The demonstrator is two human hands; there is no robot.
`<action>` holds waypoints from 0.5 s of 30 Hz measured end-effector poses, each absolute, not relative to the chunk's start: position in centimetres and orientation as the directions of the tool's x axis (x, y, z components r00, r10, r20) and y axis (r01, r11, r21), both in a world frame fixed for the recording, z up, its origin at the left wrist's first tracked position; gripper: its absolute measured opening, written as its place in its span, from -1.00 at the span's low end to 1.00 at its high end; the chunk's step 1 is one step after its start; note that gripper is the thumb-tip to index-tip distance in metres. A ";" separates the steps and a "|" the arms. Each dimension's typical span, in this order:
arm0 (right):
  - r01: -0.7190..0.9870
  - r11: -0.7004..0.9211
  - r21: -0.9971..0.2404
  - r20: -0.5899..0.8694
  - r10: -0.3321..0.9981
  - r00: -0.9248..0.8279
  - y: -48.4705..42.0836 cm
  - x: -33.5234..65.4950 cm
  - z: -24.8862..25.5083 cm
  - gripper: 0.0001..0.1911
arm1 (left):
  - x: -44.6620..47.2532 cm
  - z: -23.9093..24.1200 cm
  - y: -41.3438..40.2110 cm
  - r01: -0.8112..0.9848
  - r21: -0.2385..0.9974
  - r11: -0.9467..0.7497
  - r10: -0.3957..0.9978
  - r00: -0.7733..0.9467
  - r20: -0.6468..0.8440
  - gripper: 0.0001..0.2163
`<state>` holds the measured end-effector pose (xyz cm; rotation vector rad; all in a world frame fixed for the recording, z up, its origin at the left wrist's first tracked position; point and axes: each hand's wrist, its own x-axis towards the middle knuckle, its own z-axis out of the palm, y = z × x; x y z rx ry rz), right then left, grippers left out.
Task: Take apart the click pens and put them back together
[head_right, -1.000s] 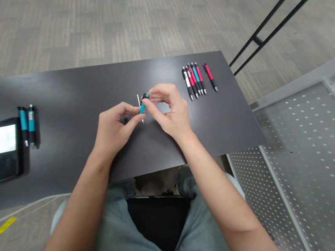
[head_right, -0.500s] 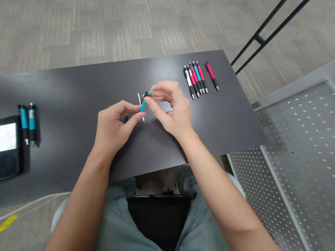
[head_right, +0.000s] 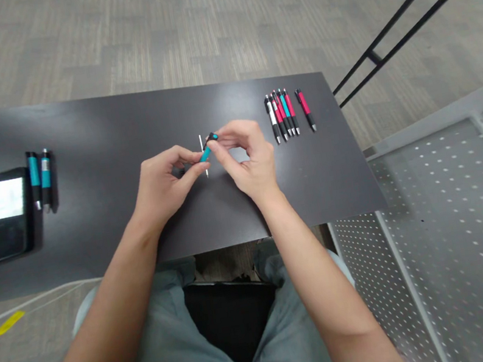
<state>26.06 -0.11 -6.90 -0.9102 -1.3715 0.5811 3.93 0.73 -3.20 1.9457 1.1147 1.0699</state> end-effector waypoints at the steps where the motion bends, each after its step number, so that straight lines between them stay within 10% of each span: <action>1: 0.157 0.558 -0.815 0.578 0.801 0.156 -0.1 26.0 -6.9 -0.48 | 4.0 -3.2 0.7 0.358 0.826 -0.435 0.891 0.307 0.336 -0.75; 15: 0.193 0.619 -0.761 0.649 0.733 0.206 0.2 25.7 -6.6 -0.46 | 3.9 -3.6 1.1 0.285 0.847 -0.448 0.889 0.241 0.389 -0.68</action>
